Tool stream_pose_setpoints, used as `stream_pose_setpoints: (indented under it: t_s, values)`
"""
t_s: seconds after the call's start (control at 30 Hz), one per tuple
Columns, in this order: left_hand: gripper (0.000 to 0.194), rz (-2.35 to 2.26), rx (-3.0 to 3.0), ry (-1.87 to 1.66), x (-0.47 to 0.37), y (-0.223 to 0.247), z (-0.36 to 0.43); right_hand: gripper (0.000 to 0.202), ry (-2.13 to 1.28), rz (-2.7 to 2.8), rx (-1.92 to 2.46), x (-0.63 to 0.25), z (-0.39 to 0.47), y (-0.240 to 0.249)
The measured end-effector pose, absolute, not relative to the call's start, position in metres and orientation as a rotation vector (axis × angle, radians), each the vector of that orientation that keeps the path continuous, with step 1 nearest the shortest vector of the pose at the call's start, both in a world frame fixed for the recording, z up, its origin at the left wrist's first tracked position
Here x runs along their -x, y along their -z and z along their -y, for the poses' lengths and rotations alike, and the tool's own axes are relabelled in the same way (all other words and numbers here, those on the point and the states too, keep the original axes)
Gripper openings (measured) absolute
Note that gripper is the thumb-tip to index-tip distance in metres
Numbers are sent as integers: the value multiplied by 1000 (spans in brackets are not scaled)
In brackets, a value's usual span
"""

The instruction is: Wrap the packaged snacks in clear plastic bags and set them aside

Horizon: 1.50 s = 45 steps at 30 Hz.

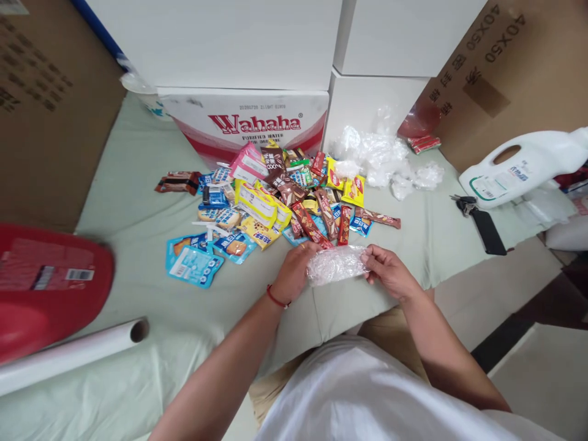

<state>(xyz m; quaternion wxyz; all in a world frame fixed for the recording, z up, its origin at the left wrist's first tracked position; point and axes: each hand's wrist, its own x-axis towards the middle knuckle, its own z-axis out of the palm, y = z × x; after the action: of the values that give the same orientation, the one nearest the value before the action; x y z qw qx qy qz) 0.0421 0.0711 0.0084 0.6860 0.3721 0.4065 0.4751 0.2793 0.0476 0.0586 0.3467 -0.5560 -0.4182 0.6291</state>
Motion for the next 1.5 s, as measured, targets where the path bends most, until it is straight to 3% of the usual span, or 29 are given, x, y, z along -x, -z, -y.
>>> stream_pose_setpoints:
  t_s: [0.13, 0.27, 0.33, 0.47, 0.53, 0.6, 0.8, 1.0, 1.1, 1.33, 1.5]
  values:
    - [44, -898, -863, -995, -44, -3, -72, 40, -1495, 1203, 1508, -288, -55, -58]
    - [40, -893, -796, -1021, -46, -1, -72, 23, -767, 1393, 1697, -282, -52, -63]
    - [40, -880, -764, -1033, -47, 0, -72, 18, -657, 1500, 1678, -265, -43, -64]
    - [42, -818, -748, -1037, -50, 2, -68, 36, -814, 1784, 1519, -222, -27, -60]
    - [42, -783, -744, -1038, -52, 0, -66, 30, -792, 1795, 1510, -211, -27, -55]
    - [42, -754, -728, -1051, -54, -2, -64, 20, -837, 1675, 1541, -212, -32, -52]
    - [37, -724, -582, -1087, -43, -14, -66, 35, -1192, 961, 1467, -252, -32, -50]
    - [35, -754, -520, -1098, -34, -14, -70, 45, -1610, 827, 1450, -263, -8, -46]
    - [36, -767, -538, -1086, -37, -15, -69, 53, -1590, 736, 1380, -262, -16, -49]
    - [38, -844, -550, -1099, -44, -11, -70, 49, -1516, 587, 1368, -261, -52, -57]
    - [40, -1076, -686, -1293, -46, -4, -68, 49, -1495, 584, 1416, -258, -54, -61]
